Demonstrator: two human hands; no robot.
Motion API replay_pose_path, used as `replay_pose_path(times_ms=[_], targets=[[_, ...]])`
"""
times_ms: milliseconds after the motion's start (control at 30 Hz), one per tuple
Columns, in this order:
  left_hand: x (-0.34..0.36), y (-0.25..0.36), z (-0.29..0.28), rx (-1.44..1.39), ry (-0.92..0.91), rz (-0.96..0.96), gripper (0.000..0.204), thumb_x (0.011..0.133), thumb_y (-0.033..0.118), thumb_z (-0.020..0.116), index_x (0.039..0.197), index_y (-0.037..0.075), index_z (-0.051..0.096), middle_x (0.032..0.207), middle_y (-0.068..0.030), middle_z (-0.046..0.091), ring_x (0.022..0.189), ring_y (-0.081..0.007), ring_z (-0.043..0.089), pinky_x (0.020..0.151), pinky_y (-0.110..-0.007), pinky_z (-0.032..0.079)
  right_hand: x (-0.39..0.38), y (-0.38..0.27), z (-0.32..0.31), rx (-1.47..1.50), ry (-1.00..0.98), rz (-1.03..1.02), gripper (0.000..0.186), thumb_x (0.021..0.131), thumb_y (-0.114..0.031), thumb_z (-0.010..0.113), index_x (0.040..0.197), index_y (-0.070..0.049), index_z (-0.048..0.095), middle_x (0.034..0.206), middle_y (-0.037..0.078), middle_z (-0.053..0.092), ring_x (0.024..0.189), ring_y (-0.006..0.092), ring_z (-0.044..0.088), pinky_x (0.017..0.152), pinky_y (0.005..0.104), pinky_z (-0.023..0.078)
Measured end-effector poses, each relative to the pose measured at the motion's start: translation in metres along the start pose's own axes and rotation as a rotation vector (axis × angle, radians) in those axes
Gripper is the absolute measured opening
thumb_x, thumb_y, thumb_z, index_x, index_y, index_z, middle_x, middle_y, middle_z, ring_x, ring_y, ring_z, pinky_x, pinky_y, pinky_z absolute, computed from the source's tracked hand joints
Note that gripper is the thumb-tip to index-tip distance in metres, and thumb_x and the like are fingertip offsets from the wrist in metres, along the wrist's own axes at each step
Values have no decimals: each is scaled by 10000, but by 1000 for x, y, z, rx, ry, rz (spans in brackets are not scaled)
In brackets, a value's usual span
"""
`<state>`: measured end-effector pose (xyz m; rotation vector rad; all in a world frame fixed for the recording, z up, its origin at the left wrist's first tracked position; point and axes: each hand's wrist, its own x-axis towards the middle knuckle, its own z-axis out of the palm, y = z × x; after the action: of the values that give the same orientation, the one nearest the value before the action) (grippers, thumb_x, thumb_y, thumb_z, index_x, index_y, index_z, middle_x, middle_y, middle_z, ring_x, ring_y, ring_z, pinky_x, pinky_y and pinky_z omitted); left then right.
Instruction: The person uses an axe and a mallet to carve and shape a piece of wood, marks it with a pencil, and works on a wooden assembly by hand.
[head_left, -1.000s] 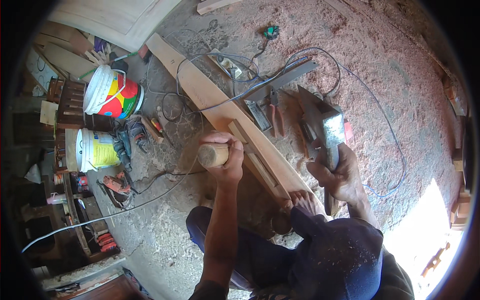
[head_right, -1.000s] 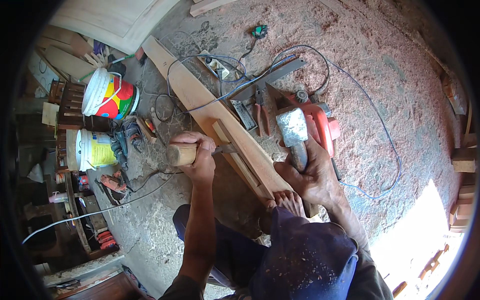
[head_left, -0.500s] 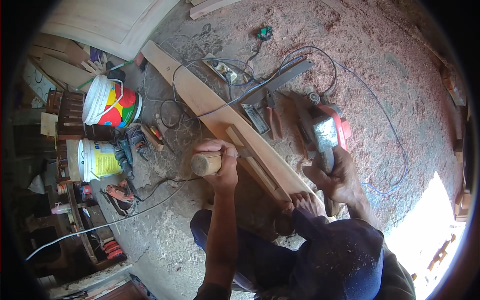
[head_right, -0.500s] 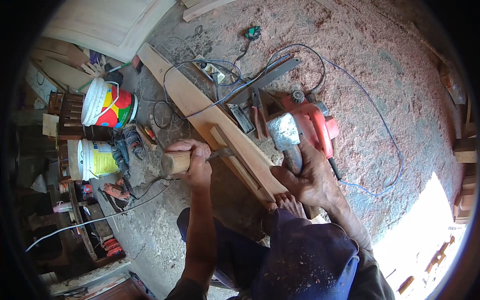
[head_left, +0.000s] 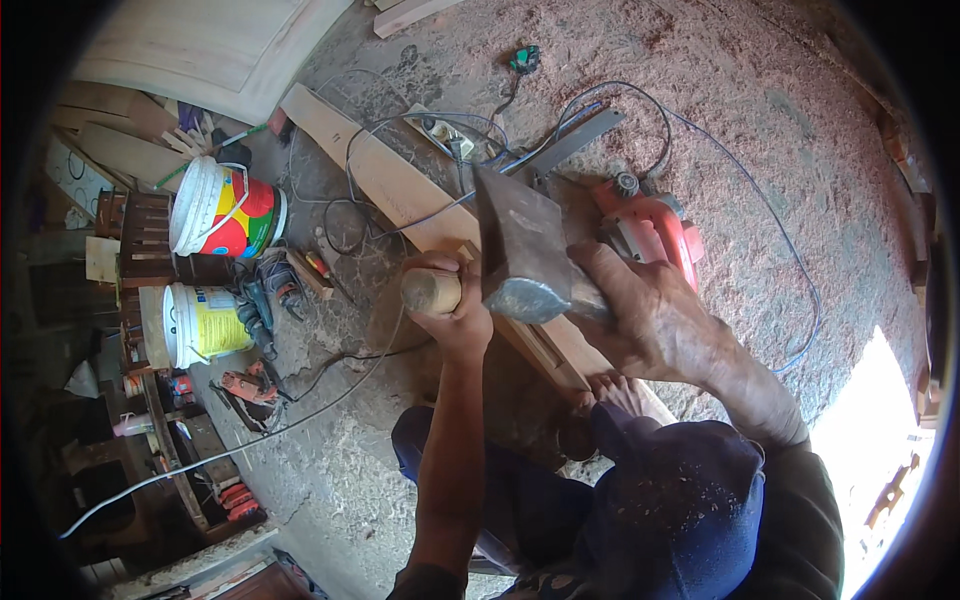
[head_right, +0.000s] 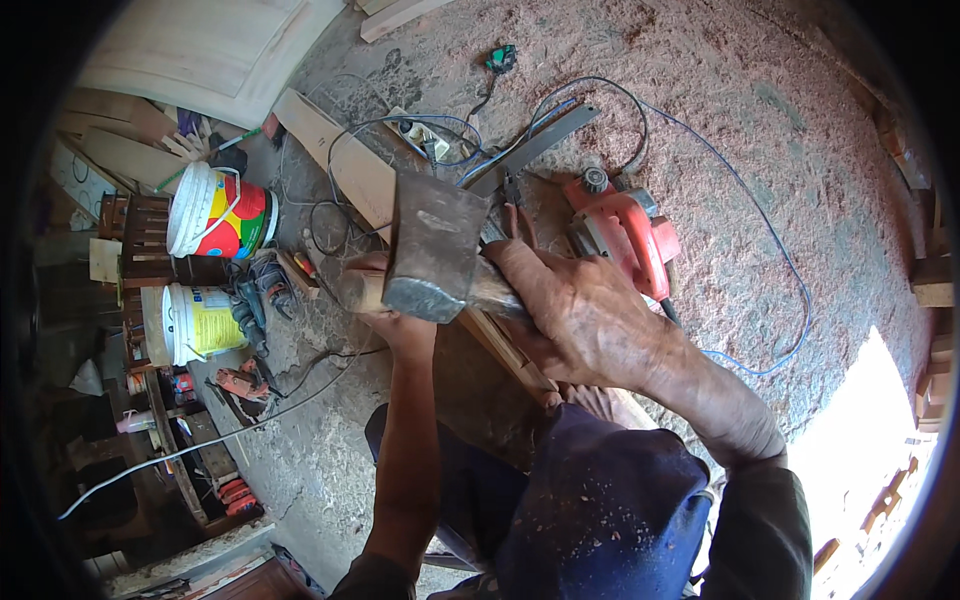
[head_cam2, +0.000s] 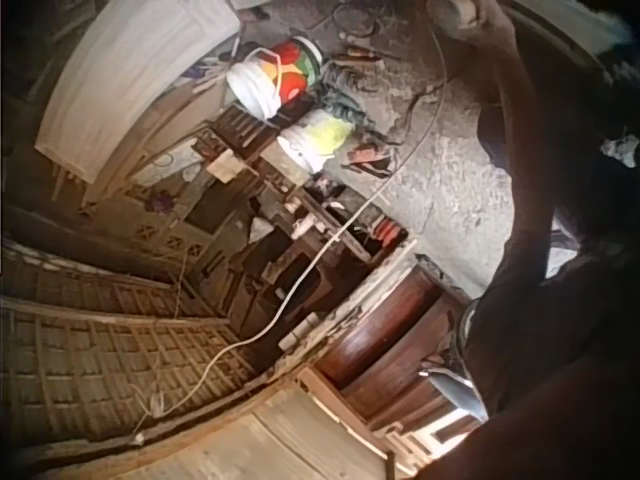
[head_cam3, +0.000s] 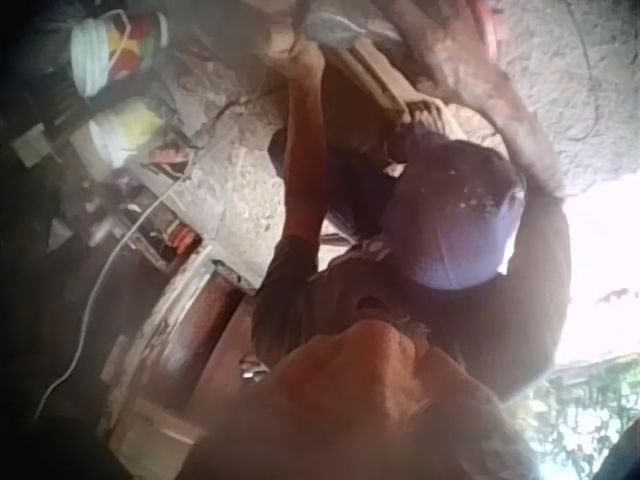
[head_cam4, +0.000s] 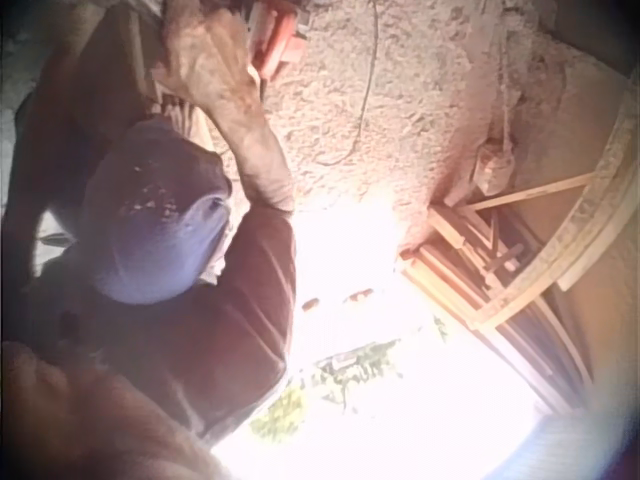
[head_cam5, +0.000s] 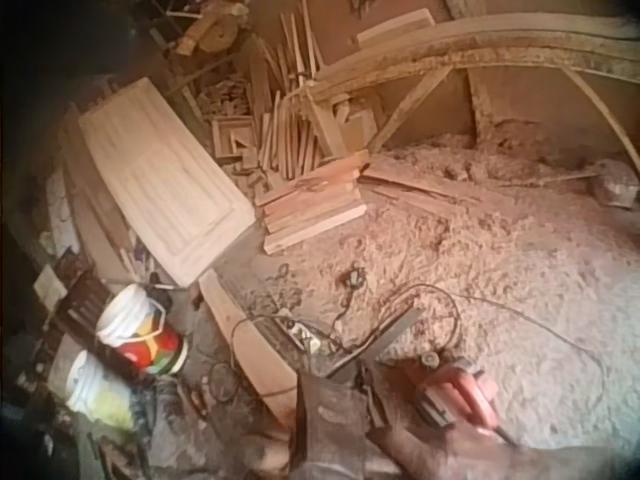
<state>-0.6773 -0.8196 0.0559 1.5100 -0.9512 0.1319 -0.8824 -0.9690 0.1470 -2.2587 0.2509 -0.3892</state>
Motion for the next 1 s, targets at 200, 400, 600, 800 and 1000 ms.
replay_pose_path(times_ms=[200,400,600,800,1000], targets=[[-15,-38,-8,322,-82,197,393,852,81,765,1147,39,509,1102,-115,582,995,-211,613,869,-368,514,39,-25,-30,-267,29,-331,425,836,-88,652,1223,1,502,860,183,659,671,331,709,519,424,563],[-19,-49,-6,303,-115,182,427,837,125,788,1171,15,545,1158,-130,608,1041,-243,623,905,-395,508,51,-45,-46,-435,-39,-412,334,869,-98,628,1175,2,538,802,146,662,670,291,710,544,400,579],[-22,-60,-20,360,-160,159,473,822,168,811,1195,-9,581,1213,-146,634,1088,-274,633,940,-422,502,57,-35,-41,-599,-211,-388,256,889,-111,603,1109,4,541,797,169,674,671,297,727,533,394,583],[-14,-26,-5,196,-200,155,565,923,187,750,1387,-10,495,1358,-168,581,1220,-287,590,1041,-411,478,61,-52,-48,-433,-11,-365,356,862,-53,618,1206,-21,534,774,101,632,644,233,705,511,347,578],[-21,-47,-12,585,-221,255,457,876,193,788,1247,-17,623,1234,-172,664,1119,-342,658,961,-433,524,69,-35,-36,-567,-275,-304,283,888,-59,608,1156,6,543,753,140,642,622,250,704,483,353,572]])
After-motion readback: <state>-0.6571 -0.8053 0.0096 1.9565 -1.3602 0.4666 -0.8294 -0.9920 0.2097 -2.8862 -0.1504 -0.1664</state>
